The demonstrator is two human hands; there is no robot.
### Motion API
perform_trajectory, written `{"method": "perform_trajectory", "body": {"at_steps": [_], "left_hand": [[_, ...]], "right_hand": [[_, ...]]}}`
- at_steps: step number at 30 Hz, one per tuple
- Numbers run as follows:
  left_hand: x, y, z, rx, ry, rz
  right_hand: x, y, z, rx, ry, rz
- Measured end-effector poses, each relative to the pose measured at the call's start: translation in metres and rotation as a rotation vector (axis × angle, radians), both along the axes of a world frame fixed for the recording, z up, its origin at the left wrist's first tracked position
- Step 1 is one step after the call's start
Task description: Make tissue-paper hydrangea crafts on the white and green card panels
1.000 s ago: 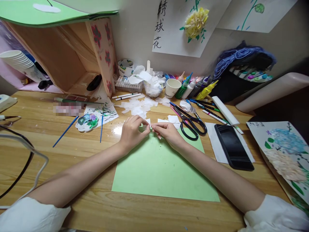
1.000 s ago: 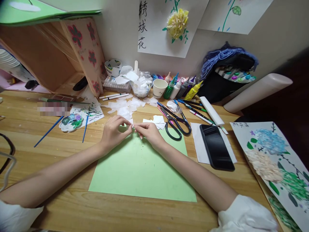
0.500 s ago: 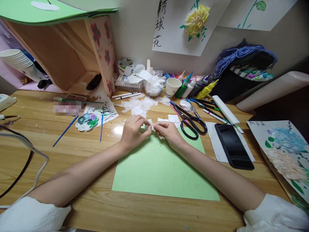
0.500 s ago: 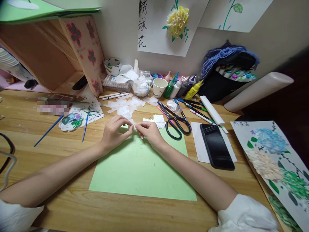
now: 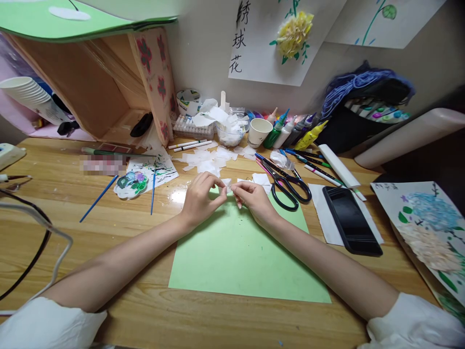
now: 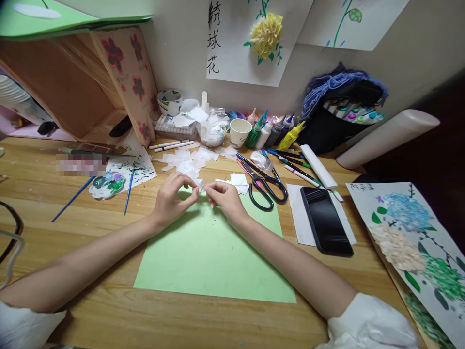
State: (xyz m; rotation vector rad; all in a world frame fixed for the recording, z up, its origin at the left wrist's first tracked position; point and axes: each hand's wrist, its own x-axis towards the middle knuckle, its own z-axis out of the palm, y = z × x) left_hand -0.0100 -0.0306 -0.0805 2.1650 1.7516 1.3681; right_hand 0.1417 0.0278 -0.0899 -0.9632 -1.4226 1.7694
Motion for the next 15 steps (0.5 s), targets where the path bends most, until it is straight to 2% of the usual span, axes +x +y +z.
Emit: {"method": "perform_trajectory", "body": {"at_steps": [9,15], "left_hand": [[-0.0013,0.0023,0.0022,-0.055,-0.128,0.010],[0.0015,-0.0016,0.0054,-0.098,-0.034,-0.020]], "right_hand": [[-0.0003,-0.0010,-0.0023,-0.003,0.024,-0.053],[0.0001,-0.0031,-0.0014,0.048,0.002,-0.026]]}}
